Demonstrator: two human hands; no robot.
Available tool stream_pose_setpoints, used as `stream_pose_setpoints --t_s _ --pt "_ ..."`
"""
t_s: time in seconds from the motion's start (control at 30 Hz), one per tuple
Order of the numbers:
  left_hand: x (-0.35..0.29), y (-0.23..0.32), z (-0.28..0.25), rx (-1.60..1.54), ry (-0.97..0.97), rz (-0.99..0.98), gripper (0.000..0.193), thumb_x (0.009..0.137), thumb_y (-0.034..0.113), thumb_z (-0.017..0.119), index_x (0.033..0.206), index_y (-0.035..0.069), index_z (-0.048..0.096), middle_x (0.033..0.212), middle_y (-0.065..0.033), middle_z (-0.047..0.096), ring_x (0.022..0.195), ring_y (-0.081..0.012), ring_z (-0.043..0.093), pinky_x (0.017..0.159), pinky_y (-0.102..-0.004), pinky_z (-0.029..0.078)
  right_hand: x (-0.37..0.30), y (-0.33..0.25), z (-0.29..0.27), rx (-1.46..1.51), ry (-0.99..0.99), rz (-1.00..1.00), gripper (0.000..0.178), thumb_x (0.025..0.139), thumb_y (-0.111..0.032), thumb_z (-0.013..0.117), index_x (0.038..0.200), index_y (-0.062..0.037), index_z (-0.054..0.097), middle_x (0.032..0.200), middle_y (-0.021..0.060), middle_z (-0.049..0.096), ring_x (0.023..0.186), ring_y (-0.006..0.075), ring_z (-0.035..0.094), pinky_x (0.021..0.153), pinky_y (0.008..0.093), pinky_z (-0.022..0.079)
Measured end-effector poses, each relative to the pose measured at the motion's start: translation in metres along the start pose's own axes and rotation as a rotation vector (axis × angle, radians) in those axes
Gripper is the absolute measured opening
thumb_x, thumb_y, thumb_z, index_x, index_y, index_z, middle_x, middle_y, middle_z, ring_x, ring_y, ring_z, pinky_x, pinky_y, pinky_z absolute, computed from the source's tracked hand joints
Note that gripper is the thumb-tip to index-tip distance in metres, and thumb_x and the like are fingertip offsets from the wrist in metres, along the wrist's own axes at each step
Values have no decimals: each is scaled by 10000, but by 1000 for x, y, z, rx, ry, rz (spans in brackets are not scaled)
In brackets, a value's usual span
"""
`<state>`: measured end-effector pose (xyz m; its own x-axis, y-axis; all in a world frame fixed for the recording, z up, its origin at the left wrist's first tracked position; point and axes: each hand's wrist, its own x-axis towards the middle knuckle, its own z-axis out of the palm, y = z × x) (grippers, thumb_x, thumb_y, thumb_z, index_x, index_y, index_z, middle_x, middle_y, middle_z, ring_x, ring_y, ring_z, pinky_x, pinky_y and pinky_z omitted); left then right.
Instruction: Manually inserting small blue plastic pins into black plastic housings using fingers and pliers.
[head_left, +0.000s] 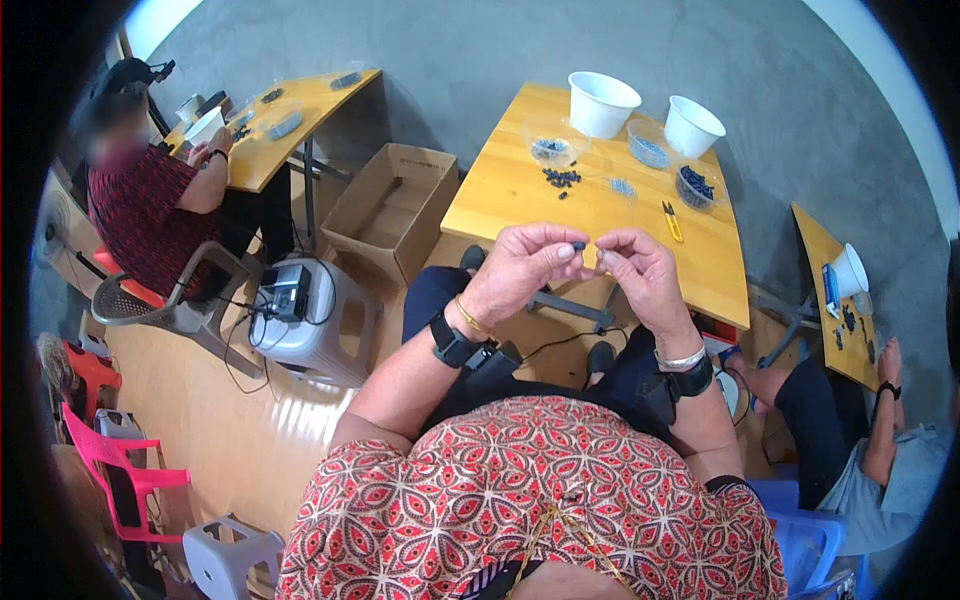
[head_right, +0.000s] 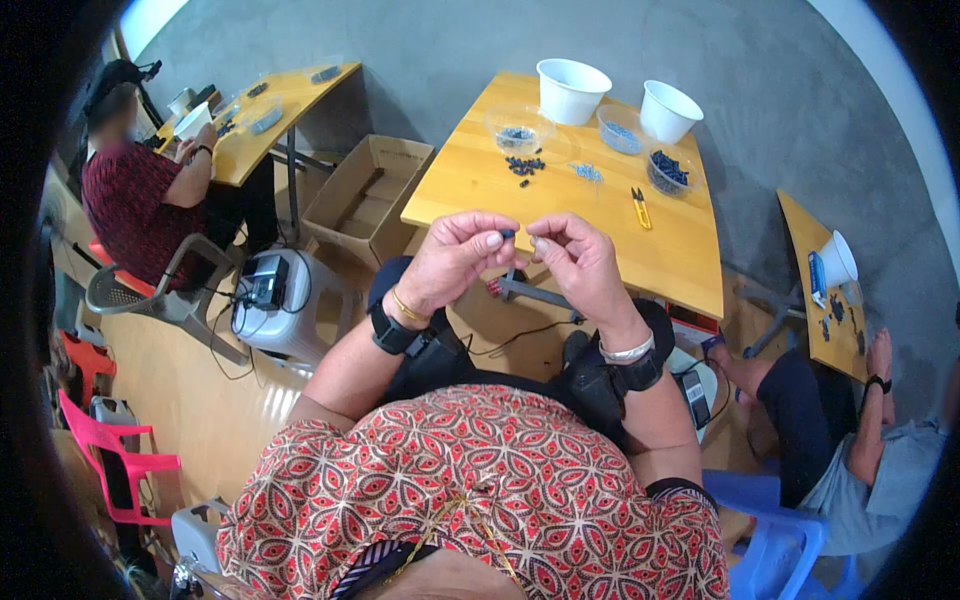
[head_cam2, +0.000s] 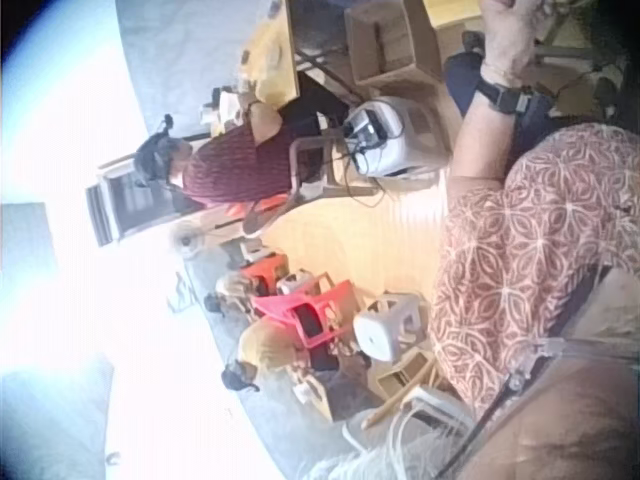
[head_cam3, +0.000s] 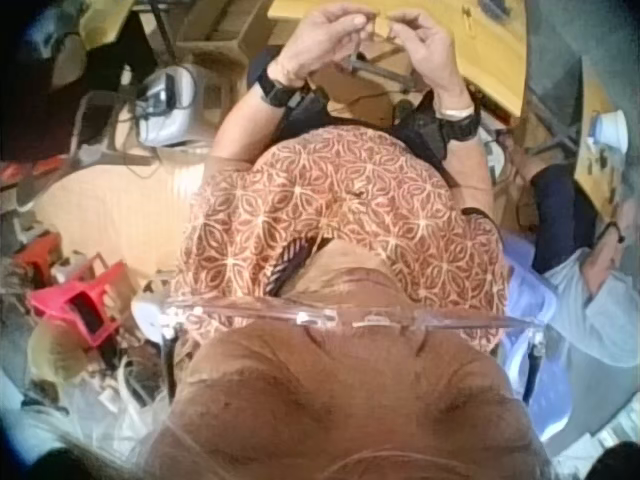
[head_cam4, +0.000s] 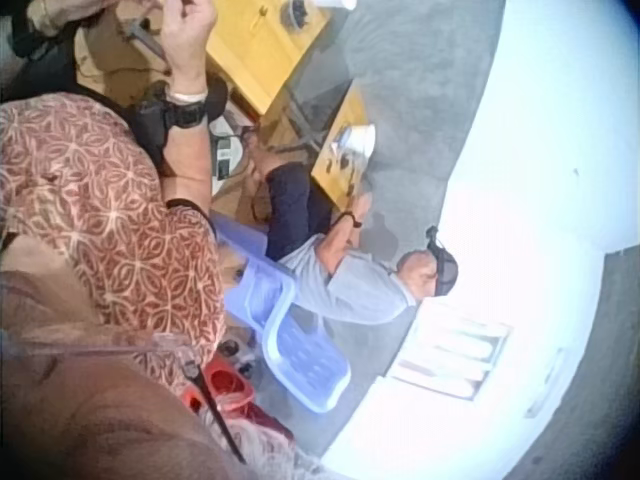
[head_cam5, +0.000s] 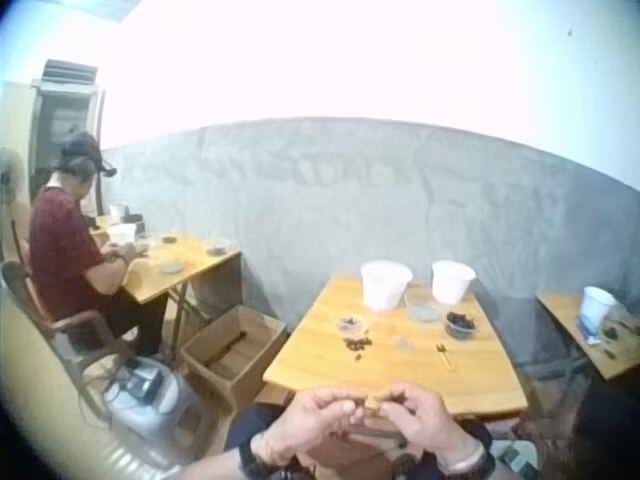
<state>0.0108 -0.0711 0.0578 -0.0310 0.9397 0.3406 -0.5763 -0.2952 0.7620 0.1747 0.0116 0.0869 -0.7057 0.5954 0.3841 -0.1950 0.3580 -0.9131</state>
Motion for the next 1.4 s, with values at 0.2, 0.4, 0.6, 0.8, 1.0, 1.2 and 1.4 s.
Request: stream_pose_setpoints --t_s 0.2,0.4,0.6,0.8,1.0,1.2,1.4 --pt "-8 9 15 367 93 35 188 839 55 572 1008 -25 590 892 -68 629 789 -126 611 736 -259 511 -13 -13 5 75 -31 -35 112 840 13 526 952 7 537 833 25 567 735 83 547 679 215 464" --pt "-14 14 40 536 108 -34 168 829 47 579 987 -4 607 806 -25 637 709 -59 583 636 -195 486 -22 -8 1 66 38 -47 122 834 0 543 955 -8 525 823 13 548 718 69 524 655 202 443" --pt "-14 -2 41 549 96 69 155 816 23 586 965 -7 613 777 -9 624 693 -38 560 622 -178 467 -32 -10 1 35 51 -53 132 829 0 555 953 -13 512 821 3 545 706 60 518 636 194 436" --pt "-11 -3 46 591 96 117 161 817 12 569 970 -20 609 793 -27 625 705 -54 563 644 -194 472 -35 -4 3 -40 73 -128 111 837 8 546 940 -3 506 833 17 558 714 64 543 624 183 447" --pt "-9 -3 49 541 48 138 176 830 1 535 989 -29 605 810 -52 628 714 -83 578 664 -217 482 -37 -9 3 -21 59 -125 88 849 -1 535 927 2 494 821 37 570 730 87 578 658 209 477" --pt "-8 -9 47 461 56 149 158 843 7 525 975 -26 606 810 -67 631 705 -99 596 646 -223 494 -37 -6 3 66 58 -147 86 850 -8 543 925 1 501 820 46 589 722 101 590 661 218 486" --pt "-10 -9 51 531 104 196 143 840 7 541 968 -24 595 780 -53 627 686 -89 600 628 -214 493 -36 -1 -6 182 97 -117 81 841 -5 551 920 -2 530 806 42 591 717 98 573 667 224 486"
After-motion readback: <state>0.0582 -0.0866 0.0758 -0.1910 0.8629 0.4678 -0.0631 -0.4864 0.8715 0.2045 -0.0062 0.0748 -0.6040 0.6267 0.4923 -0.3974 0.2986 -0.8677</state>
